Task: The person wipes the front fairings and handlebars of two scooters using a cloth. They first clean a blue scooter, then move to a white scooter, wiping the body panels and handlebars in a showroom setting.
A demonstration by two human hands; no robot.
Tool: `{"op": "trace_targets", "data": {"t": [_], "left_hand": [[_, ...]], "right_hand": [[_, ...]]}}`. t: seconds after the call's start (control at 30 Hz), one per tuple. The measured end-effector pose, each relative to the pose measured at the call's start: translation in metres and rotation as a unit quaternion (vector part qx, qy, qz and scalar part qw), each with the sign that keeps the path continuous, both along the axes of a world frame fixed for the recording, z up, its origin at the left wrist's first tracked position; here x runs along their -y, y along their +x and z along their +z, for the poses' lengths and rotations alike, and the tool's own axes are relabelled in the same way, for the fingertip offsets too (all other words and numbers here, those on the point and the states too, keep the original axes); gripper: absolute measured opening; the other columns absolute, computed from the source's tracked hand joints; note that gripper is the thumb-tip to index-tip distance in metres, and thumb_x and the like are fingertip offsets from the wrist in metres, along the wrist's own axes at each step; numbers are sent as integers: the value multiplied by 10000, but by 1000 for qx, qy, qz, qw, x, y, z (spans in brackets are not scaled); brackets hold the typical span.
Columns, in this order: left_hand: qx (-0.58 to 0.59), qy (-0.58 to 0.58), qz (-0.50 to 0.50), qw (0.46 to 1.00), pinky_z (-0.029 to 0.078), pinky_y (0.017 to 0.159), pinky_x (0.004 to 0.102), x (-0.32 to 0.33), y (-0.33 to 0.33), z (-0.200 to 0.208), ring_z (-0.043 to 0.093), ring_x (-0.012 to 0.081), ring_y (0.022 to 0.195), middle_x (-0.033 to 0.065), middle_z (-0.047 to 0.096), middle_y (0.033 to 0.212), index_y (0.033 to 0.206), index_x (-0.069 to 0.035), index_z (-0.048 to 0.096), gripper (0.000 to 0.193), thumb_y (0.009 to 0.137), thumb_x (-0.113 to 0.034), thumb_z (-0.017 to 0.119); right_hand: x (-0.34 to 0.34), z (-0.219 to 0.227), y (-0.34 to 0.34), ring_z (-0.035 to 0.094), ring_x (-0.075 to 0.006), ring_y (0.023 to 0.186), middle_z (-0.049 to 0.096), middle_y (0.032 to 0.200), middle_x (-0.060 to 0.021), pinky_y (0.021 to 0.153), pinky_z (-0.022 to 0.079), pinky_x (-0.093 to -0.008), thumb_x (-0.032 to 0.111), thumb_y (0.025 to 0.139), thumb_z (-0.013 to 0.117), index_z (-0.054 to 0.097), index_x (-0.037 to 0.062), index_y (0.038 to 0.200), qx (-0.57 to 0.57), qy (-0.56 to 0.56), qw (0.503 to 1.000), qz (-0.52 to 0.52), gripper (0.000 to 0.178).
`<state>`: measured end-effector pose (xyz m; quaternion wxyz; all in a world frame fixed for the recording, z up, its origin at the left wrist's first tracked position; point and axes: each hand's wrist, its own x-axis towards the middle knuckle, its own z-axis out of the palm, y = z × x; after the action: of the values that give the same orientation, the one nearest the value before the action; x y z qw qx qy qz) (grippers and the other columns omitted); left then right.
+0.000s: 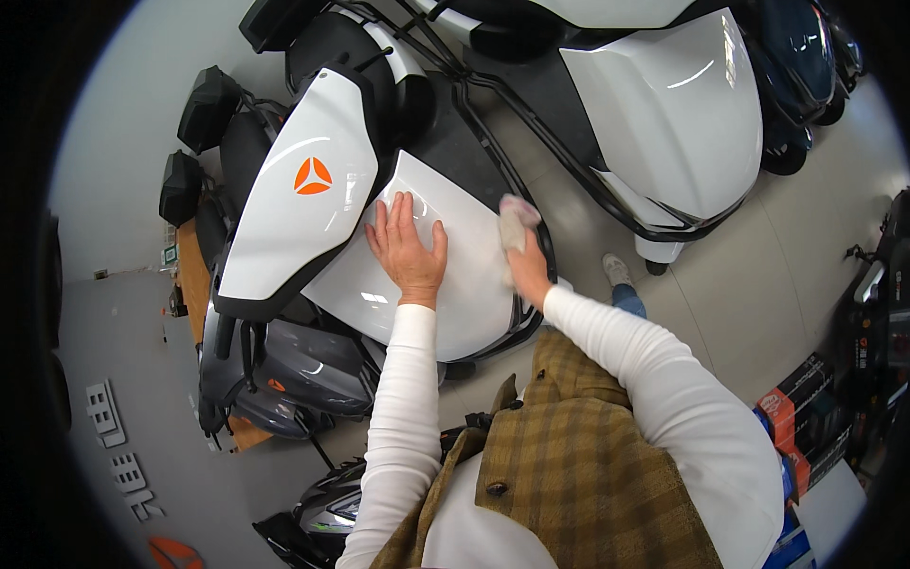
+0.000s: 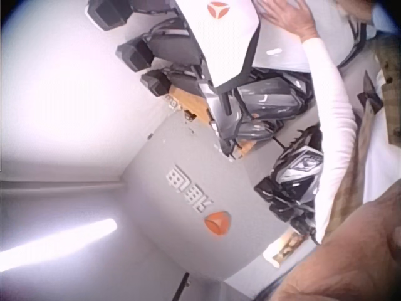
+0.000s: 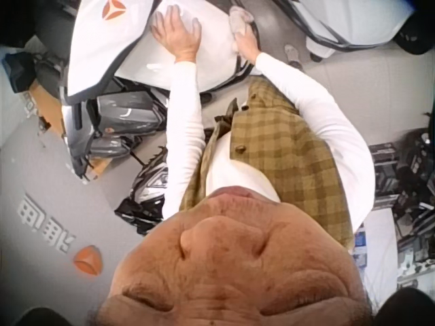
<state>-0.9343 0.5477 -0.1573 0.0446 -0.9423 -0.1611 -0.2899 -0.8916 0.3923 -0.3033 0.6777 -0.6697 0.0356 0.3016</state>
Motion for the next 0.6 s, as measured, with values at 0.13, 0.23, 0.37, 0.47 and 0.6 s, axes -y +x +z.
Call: {"op": "trace_targets", "data": {"t": [0.13,0.23,0.37,0.47,0.6], "left_hand": [[1,-5,2,1000,279,1205,593,1,0,1,422,311,1470,32,552,1492,1447,-123,553,648,851,-294,742],[3,-3,1,1000,289,1192,596,1,0,0,429,311,1464,27,554,1490,1445,-126,555,650,852,-318,741],[7,-13,3,1000,302,1173,603,-1,0,-2,439,312,1451,20,560,1484,1439,-132,562,644,857,-349,733],[1,3,7,1000,305,1169,605,-1,-1,-4,444,312,1445,18,562,1483,1436,-141,570,640,857,-363,731],[1,-1,19,1000,307,1166,608,0,1,-2,455,309,1428,13,563,1477,1434,-148,574,630,861,-361,724]], "right_hand": [[20,4,-42,506,-387,1375,534,1464,-223,1152,389,-403,49,878,528,386,67,1547,-4,-3,1000,-2,685],[12,37,-20,483,-383,1394,499,1490,-227,1159,378,-401,-9,837,530,423,15,1517,133,58,989,14,689],[-38,88,44,495,-413,1367,518,1462,-245,1141,402,-431,31,822,555,495,44,1476,331,133,931,78,657],[-77,114,82,542,-407,1316,550,1442,-228,1099,444,-432,56,824,559,539,88,1449,434,105,890,86,627],[-89,105,119,622,-390,1215,634,1340,-214,1030,490,-416,90,832,584,563,101,1421,254,134,946,152,589]]}}
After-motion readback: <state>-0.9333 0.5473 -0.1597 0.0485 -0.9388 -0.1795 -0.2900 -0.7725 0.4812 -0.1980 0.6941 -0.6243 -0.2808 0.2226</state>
